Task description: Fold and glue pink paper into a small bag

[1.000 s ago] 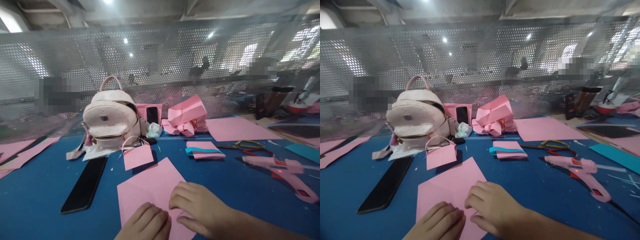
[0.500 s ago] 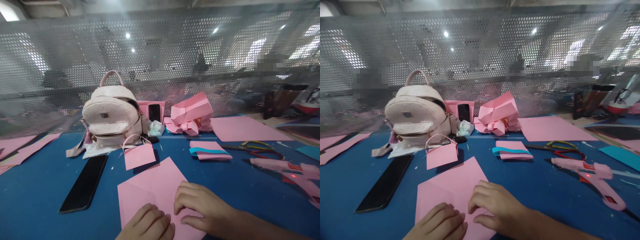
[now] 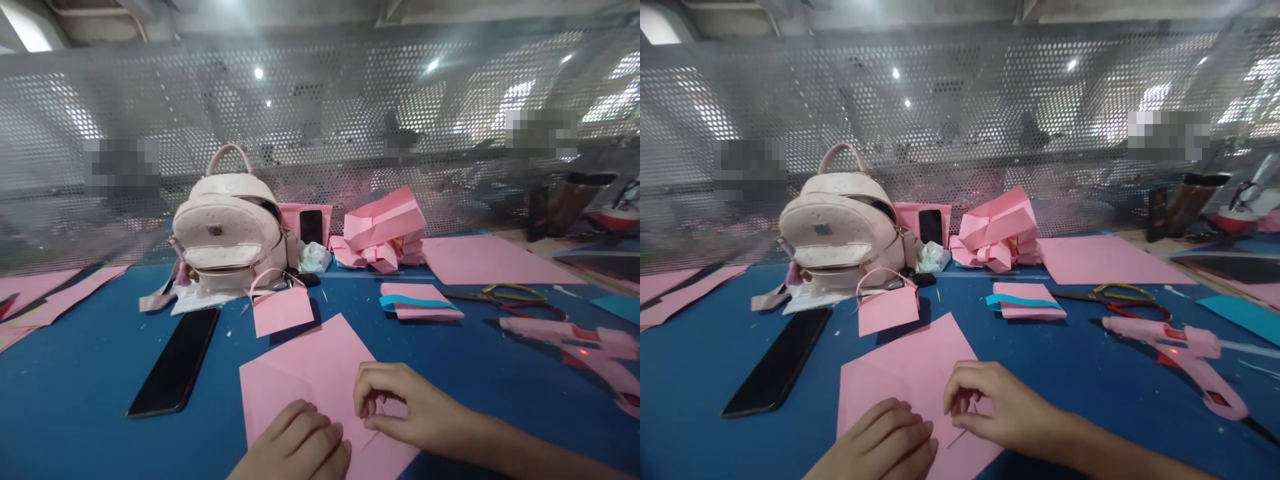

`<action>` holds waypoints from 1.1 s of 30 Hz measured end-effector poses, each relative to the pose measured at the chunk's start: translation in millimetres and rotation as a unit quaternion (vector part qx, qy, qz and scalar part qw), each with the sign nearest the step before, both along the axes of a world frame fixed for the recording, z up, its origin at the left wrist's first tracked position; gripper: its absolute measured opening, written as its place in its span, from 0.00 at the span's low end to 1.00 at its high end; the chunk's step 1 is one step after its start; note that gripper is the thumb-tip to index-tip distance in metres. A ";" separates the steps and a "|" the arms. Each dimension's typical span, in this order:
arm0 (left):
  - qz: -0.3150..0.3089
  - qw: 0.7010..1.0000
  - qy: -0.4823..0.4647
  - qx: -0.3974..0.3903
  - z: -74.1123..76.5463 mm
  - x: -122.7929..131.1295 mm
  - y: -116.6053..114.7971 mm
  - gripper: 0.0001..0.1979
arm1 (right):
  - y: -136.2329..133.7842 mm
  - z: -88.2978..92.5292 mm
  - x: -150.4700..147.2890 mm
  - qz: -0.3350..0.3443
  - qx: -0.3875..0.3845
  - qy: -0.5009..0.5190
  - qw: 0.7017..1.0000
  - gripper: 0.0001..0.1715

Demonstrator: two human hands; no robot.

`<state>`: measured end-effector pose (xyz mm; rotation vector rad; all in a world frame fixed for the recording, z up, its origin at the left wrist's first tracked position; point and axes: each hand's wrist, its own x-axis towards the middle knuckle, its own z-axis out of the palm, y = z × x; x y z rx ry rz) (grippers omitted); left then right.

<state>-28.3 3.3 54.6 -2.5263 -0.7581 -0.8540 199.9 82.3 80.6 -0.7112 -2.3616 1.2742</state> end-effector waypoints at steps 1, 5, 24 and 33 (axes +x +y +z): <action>0.001 1.000 -0.005 0.003 1.1 0.3 -0.1 0.14 | -0.2 0.7 -0.3 0.003 0.006 -0.003 1.000 0.13; 0.000 1.000 -0.010 0.002 4.6 0.6 -0.9 0.15 | -1.1 2.4 0.1 0.032 0.053 -0.029 0.998 0.16; -0.010 1.000 0.007 -0.010 6.4 0.6 -1.0 0.13 | -2.8 4.3 0.6 0.059 0.101 -0.043 0.992 0.12; -0.010 1.000 0.000 -0.012 4.5 1.1 -0.3 0.12 | -3.7 1.8 2.0 0.060 0.115 -0.047 0.990 0.12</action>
